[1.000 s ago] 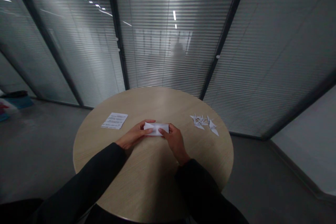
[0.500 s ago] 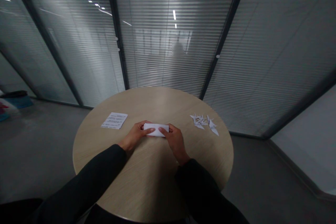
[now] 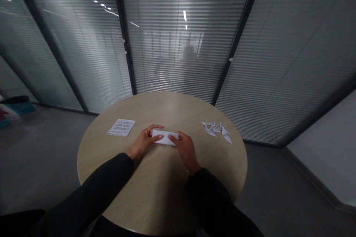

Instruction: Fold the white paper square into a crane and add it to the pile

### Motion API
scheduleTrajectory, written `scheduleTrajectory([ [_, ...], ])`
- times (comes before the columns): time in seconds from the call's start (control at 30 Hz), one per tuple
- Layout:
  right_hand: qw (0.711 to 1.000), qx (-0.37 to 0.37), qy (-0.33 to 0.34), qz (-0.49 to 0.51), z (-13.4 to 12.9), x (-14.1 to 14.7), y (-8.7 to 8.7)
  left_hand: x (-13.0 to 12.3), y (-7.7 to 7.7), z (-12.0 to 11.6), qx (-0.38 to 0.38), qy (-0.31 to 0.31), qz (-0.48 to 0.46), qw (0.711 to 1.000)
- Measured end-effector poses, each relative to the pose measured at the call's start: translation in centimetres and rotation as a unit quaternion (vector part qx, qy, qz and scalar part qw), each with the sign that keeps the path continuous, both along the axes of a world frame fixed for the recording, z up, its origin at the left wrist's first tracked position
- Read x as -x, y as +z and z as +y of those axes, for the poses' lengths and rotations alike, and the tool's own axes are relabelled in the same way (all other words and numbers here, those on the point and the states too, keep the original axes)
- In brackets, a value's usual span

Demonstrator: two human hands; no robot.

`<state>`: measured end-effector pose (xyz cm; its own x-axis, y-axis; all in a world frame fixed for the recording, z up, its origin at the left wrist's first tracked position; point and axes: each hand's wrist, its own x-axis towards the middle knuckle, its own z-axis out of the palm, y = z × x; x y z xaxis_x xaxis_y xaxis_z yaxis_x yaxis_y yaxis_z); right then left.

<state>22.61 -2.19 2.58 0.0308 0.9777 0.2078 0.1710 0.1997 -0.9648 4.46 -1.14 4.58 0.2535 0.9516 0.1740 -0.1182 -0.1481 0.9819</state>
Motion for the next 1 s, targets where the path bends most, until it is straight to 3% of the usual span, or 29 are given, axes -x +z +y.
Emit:
scheduleTrajectory([
  [0.23, 1.000, -0.002, -0.001, -0.009, -0.04, 0.07, 0.02, 0.07, -0.80, 0.73, -0.029, 0.023, 0.038, 0.999],
  [0.53, 0.995, -0.059, -0.038, -0.068, -0.22, 0.14, 0.32, 0.05, -0.28, 0.40, -0.046, 0.002, 0.056, 0.997],
  [0.73, 0.993, -0.056, -0.056, -0.092, -0.20, 0.10, 0.35, 0.24, -0.61, 0.62, -0.079, 0.002, 0.090, 0.993],
  [1.0, 0.993, -0.050, -0.082, -0.069, -0.07, -0.02, 0.36, -0.19, -0.86, 0.33, 0.018, -0.059, -0.006, 0.998],
])
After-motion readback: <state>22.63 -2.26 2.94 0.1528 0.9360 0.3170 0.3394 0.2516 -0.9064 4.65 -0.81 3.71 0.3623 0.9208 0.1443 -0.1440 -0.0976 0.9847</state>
